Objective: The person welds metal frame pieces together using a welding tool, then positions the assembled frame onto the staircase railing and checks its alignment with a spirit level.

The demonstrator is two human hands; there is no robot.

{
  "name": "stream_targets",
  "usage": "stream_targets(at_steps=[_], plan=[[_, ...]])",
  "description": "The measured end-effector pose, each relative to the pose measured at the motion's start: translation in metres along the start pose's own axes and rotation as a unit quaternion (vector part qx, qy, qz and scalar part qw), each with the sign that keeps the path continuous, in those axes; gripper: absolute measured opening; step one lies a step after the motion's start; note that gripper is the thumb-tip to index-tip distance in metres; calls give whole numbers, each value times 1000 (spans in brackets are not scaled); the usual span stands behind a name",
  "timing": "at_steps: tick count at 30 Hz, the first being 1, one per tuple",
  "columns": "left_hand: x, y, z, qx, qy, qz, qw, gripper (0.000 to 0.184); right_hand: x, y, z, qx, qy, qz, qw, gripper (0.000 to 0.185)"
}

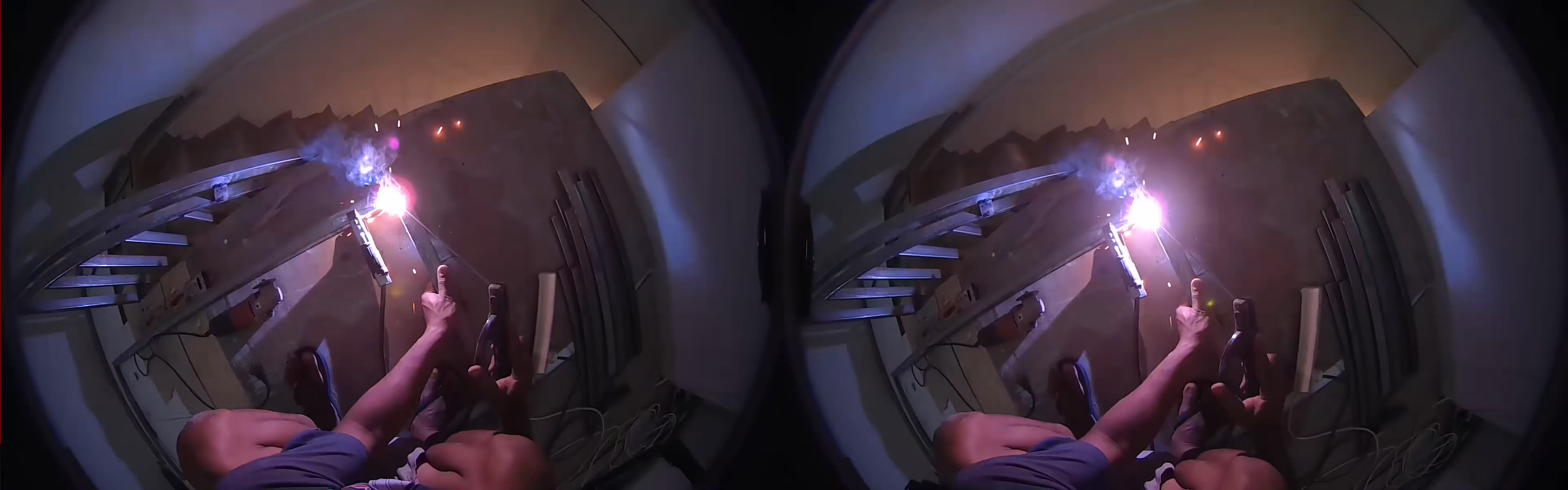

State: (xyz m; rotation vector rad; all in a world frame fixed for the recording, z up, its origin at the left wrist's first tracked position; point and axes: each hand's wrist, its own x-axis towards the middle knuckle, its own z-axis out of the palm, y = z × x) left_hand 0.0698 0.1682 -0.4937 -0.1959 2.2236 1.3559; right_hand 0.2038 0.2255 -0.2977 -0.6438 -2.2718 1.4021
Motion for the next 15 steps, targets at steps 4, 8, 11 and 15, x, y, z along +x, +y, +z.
stream_targets(at_steps=[4,8,11,15], plan=[[-21,57,-23,-76,-14,-96,992,81,1,6,3,13,5,-7,1000,90],[-6,5,0,202,-59,37,977,59,-1,2,-5,-4,-15,18,1000,94],[7,-16,3,221,-125,30,967,88,-5,6,-2,24,-4,26,999,95],[-7,14,1,-106,0,-111,988,75,-5,-1,-4,14,-3,60,998,94]])
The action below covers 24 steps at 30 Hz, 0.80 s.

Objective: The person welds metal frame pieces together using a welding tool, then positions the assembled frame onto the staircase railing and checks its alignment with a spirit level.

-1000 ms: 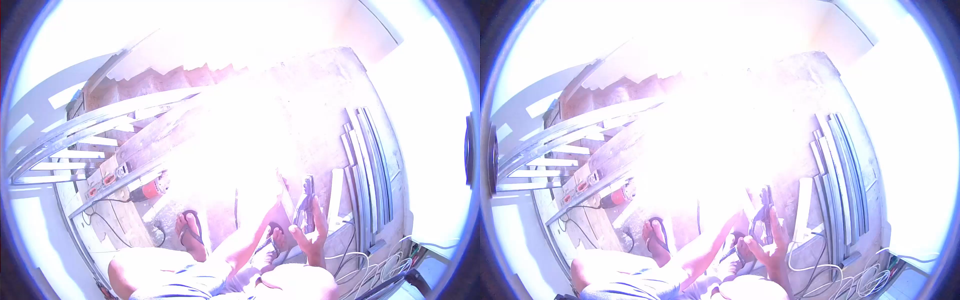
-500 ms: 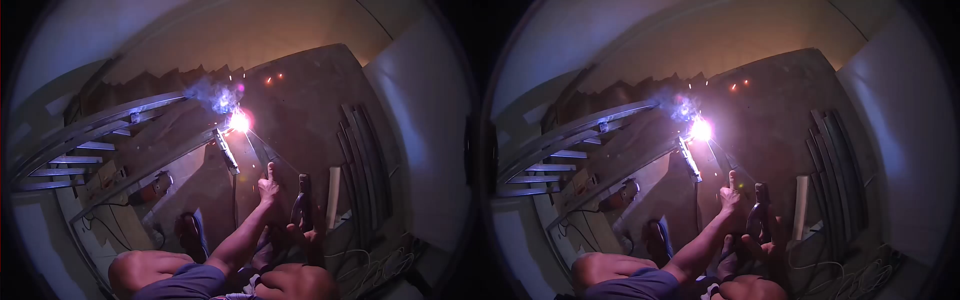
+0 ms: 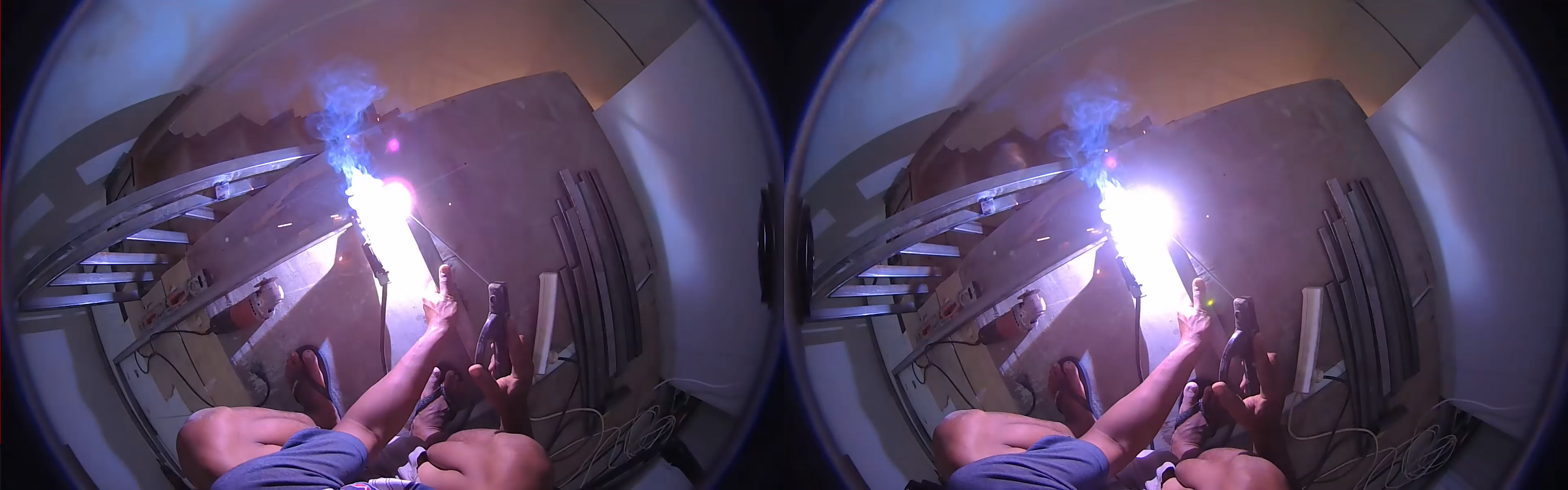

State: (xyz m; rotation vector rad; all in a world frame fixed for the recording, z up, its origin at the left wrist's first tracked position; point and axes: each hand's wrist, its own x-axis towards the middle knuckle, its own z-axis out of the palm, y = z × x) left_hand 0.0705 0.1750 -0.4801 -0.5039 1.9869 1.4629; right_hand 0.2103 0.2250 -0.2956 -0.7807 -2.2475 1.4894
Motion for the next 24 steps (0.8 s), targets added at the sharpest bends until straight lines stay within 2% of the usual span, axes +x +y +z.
stream_targets(at_steps=[2,3,4,6,8,10,14,21,23,24], plan=[[0,-2,1,-105,-43,27,993,69,5,6,6,88,3,-45,995,96],[-2,0,0,-157,-64,40,985,66,3,4,7,94,17,-26,995,99],[-18,24,-8,-153,-58,49,985,58,2,11,7,73,14,-39,996,100],[-18,24,-4,-162,-44,41,985,57,1,16,4,52,12,-51,997,101],[-18,27,-3,-170,-28,37,984,56,2,13,1,12,-10,-17,1000,103],[-17,32,-4,-207,-82,-28,975,54,4,13,3,14,-6,-21,1000,103],[-22,42,-5,-193,-78,-39,977,51,8,12,7,-24,11,-56,998,98],[-26,43,-4,-202,-74,-26,976,56,12,9,9,-43,20,-87,995,97],[-22,39,-3,-205,-64,-29,976,58,8,6,4,-29,-27,-1,999,98],[-16,36,-2,-143,-62,-87,984,60,7,7,4,-28,-25,-11,999,98]])
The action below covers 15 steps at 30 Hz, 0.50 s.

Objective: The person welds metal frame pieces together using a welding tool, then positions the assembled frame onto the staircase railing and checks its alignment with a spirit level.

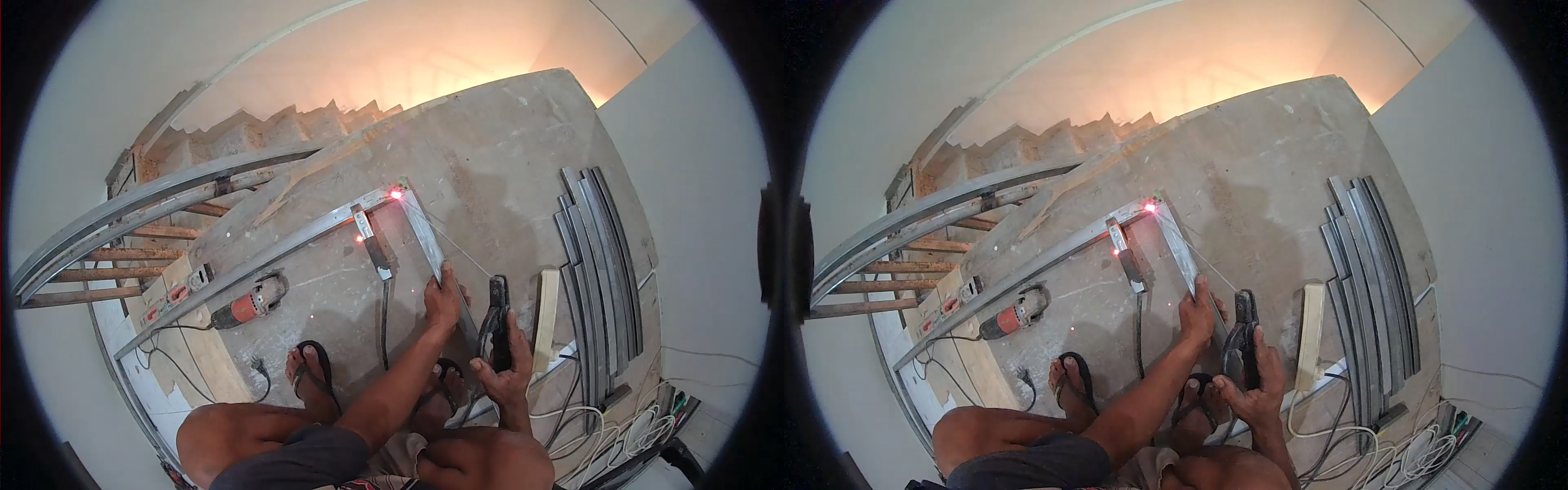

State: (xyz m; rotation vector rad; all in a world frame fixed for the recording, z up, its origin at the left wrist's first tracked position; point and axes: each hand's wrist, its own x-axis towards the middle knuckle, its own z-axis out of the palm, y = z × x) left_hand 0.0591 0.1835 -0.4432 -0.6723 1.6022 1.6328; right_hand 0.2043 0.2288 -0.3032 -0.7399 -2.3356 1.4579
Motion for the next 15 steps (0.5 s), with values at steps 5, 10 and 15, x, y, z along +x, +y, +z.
stream_targets(at_steps=[5,10,15], plan=[[-11,5,1,-69,-30,61,995,59,3,4,1,-13,2,-32,999,100],[-11,5,1,-58,-31,59,996,55,3,4,0,-44,8,-41,998,98],[-11,6,1,-59,-25,71,995,56,7,-5,-5,-123,-19,-112,986,91]])
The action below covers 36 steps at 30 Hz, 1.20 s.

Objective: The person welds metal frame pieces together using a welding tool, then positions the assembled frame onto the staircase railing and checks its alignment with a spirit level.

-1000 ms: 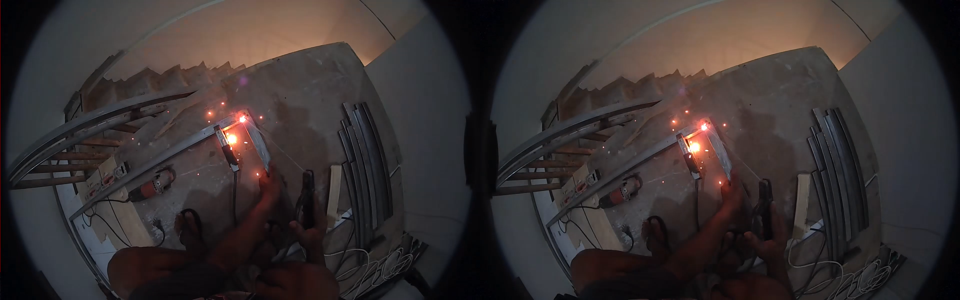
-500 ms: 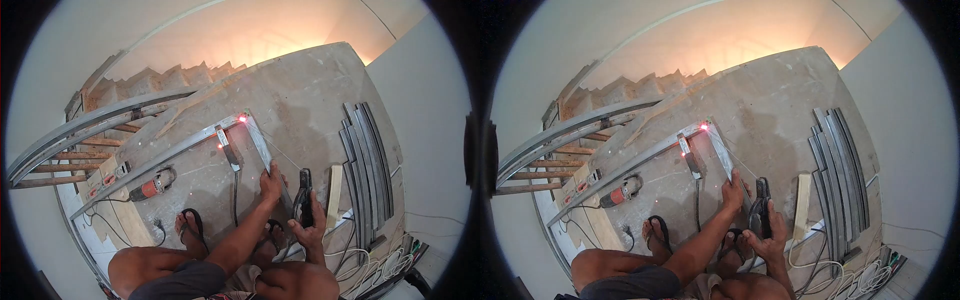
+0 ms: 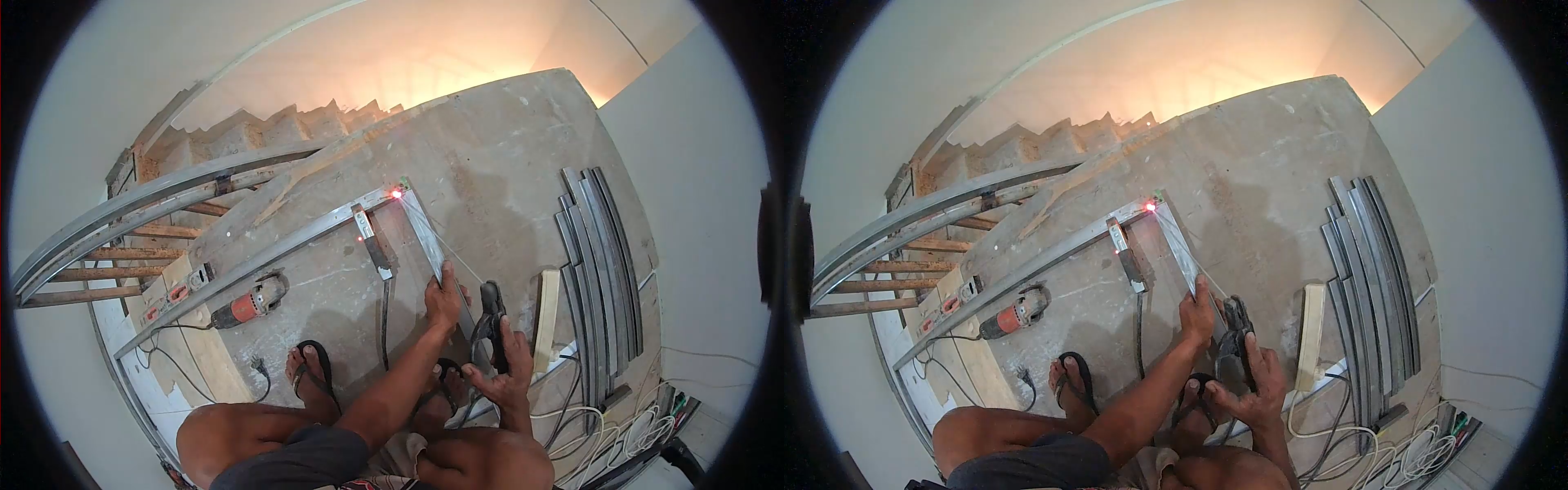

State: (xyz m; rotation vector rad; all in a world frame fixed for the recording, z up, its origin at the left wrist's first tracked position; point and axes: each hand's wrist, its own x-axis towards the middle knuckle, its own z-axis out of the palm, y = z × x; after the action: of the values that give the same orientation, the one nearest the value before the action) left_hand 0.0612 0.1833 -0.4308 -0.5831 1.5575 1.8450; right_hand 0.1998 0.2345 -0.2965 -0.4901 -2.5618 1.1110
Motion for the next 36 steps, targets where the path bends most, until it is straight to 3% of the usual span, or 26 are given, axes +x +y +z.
stream_targets(at_steps=[1,2,4,6,7,8,9,11,13,14,17,20,25,36], plan=[[0,0,0,0,0,-1,1000,56,-3,3,3,0,0,1,1000,91],[-1,1,-1,0,-2,-13,1000,55,-5,5,9,137,29,129,982,87],[-2,1,-1,0,-3,-28,1000,53,-7,6,9,269,57,256,927,84],[-1,1,1,-6,-2,-12,1000,53,10,-6,-2,397,56,446,800,80],[0,0,2,-6,-2,-12,1000,53,-6,11,13,238,59,346,906,86],[-1,0,2,3,2,-7,1000,53,1,10,7,239,56,346,905,86],[-1,0,0,14,7,-2,1000,53,13,6,-2,90,37,83,992,92],[11,-14,-6,13,11,-10,1000,53,12,-2,-2,-33,9,-120,992,104],[7,-9,-1,12,13,28,999,54,-12,3,7,17,12,5,1000,113],[0,3,5,17,15,74,997,55,-12,9,8,17,3,8,1000,113],[0,0,-3,13,4,-15,1000,57,-10,11,11,133,65,123,981,114],[2,-2,-2,20,3,-9,1000,57,-10,5,12,184,77,168,965,111],[1,1,-1,40,10,-34,999,66,-14,9,15,203,78,171,961,109],[-1,3,-1,38,5,-23,999,62,-7,6,17,160,69,148,974,105]])
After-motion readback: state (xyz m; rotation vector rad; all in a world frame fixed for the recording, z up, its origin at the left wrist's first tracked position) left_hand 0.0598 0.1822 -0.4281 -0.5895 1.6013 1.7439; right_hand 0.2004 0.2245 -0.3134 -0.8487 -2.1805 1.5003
